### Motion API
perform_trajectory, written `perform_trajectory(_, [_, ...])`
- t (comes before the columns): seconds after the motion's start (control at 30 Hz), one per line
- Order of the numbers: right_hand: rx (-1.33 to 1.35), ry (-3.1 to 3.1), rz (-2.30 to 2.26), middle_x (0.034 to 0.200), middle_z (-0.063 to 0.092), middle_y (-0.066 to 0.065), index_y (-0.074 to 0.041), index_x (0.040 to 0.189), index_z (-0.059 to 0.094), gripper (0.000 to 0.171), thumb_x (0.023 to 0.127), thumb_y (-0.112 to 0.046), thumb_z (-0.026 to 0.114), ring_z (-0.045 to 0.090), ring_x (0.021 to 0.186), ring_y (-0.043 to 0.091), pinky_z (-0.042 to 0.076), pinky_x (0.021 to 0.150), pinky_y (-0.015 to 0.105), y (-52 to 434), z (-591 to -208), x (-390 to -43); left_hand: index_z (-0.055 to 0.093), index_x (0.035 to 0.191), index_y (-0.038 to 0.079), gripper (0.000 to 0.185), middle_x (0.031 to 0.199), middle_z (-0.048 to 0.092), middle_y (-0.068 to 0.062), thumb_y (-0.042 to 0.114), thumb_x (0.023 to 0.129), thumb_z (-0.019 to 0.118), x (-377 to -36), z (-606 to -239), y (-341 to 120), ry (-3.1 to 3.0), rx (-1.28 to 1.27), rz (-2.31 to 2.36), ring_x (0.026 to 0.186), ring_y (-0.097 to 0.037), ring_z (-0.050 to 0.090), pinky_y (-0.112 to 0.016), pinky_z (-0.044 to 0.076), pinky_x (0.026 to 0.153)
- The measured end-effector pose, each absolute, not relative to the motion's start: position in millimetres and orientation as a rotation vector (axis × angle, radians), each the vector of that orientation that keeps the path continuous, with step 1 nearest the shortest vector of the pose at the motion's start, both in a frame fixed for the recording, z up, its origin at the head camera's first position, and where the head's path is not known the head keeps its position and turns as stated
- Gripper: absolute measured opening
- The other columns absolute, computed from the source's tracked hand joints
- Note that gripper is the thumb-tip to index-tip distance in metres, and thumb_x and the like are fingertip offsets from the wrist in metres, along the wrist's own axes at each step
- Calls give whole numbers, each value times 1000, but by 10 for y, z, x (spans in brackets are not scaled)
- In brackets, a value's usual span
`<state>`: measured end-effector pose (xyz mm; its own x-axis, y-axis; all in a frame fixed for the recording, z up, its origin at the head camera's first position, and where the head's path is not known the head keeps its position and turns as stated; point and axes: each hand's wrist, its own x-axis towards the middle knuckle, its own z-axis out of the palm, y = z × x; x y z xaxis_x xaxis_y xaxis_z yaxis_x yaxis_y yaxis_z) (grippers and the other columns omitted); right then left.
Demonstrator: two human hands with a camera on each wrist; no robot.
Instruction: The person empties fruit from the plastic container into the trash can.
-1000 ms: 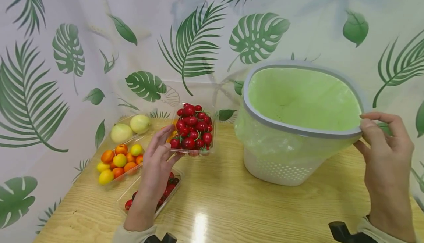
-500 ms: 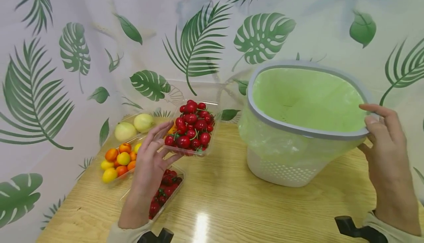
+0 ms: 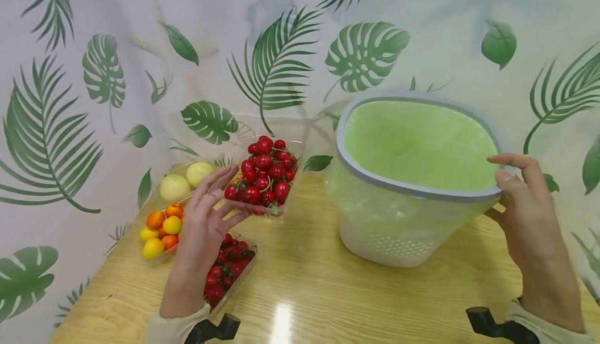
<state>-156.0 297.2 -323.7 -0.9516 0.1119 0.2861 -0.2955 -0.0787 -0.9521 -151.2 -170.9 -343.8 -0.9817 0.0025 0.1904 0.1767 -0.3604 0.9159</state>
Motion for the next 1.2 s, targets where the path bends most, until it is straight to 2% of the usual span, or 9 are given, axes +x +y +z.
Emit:
perform_trajectory(0.07, [257, -1898, 2131, 103, 52, 7, -16, 138, 48, 28, 110, -14, 42, 64, 95, 16, 47, 77, 24, 2963, -3235, -1551, 48, 147, 9, 42, 158, 43, -8, 14, 108, 36, -1511, -3411, -1736, -1714, -243, -2484, 83, -21, 62, -45, 58, 93])
perform_trajectory(0.13, [303, -1879, 2150, 109, 52, 8, -14, 137, 48, 28, 110, -12, 40, 64, 95, 16, 49, 75, 22, 2959, -3234, -1541, 49, 146, 10, 40, 157, 44, -8, 16, 109, 37, -1515, -3377, -1758, -1720, -246, -2473, 85, -22, 61, -44, 58, 93])
perform_trajectory(0.4, [361, -1877, 2162, 133, 43, 11, -13, 144, 42, 34, 110, -11, 40, 63, 106, 17, 53, 77, 22, 2972, -3244, -1516, 52, 141, 13, 33, 156, 45, -10, 20, 109, 43, -1574, -3223, -1813, -1719, -341, -2444, 97, -25, 65, -40, 59, 90])
perform_trajectory(0.57, [379, -1852, 2156, 134, 50, 14, -14, 147, 39, 39, 108, -7, 42, 65, 105, 20, 56, 77, 25, 2943, -3258, -1491, 50, 144, 12, 37, 158, 43, -9, 18, 108, 46, -1620, -3117, -1829, -1729, -432, -2419, 96, -23, 64, -41, 59, 92])
perform_trajectory(0.7, [395, -1860, 2147, 137, 49, 14, -13, 147, 40, 39, 108, -8, 42, 64, 108, 21, 56, 78, 26, 2903, -3257, -1493, 50, 144, 13, 37, 157, 45, -7, 15, 107, 47, -1653, -3017, -1839, -1750, -460, -2392, 94, -24, 63, -43, 59, 91])
perform_trajectory(0.93, [396, -1878, 2129, 139, 48, 13, -14, 148, 39, 39, 109, -10, 43, 64, 110, 20, 56, 78, 24, 2891, -3248, -1497, 50, 143, 12, 38, 158, 44, -10, 11, 106, 47, -1757, -2825, -1823, -1764, -544, -2360, 109, -34, 65, -46, 58, 94])
perform_trajectory(1.2, [410, -1883, 2128, 146, 39, 13, -13, 149, 39, 41, 109, -9, 42, 63, 112, 21, 55, 79, 23, 2899, -3251, -1492, 52, 142, 13, 37, 155, 47, -6, 14, 106, 52, -1814, -2639, -1699, -1749, -585, -2347, 98, -30, 64, -45, 58, 95])
